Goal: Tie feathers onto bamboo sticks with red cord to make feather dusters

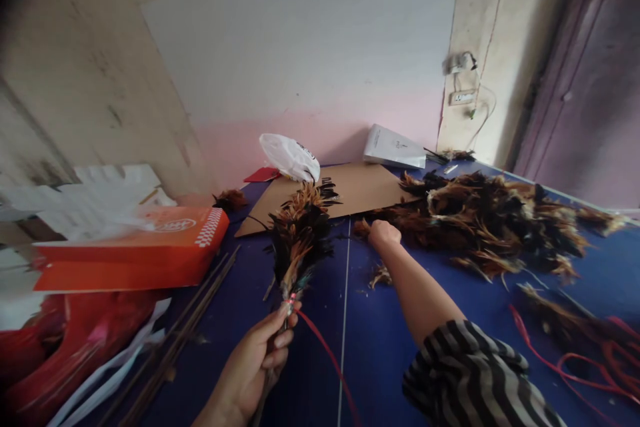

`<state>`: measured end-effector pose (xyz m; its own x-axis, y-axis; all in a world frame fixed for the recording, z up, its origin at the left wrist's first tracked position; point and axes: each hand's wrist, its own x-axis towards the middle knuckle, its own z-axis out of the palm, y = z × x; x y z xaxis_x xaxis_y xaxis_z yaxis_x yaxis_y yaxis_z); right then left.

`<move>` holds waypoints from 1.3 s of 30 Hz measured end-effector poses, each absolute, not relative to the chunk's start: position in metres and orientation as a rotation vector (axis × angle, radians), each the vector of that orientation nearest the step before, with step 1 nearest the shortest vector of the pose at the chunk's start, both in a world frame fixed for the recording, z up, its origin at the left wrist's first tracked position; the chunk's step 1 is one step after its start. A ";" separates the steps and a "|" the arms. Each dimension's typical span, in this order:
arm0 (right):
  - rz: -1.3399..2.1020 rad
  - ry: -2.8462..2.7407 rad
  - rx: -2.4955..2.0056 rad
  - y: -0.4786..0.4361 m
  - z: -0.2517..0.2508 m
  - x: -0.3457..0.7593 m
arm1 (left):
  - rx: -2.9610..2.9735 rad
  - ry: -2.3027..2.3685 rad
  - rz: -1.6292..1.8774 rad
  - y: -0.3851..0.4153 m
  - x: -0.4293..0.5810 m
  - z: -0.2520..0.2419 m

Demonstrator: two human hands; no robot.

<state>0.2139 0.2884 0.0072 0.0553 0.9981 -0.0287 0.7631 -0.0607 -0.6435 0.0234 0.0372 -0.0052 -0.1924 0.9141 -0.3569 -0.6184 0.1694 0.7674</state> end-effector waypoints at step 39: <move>1.667 -1.181 -0.879 0.070 0.004 0.161 | 0.638 1.117 1.392 0.021 0.047 0.008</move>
<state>0.1607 0.0697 0.0037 -0.3562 0.9328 -0.0542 -0.2584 -0.1541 -0.9537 0.0472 0.0213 0.0078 -0.1694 0.9577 -0.2326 -0.4340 0.1394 0.8901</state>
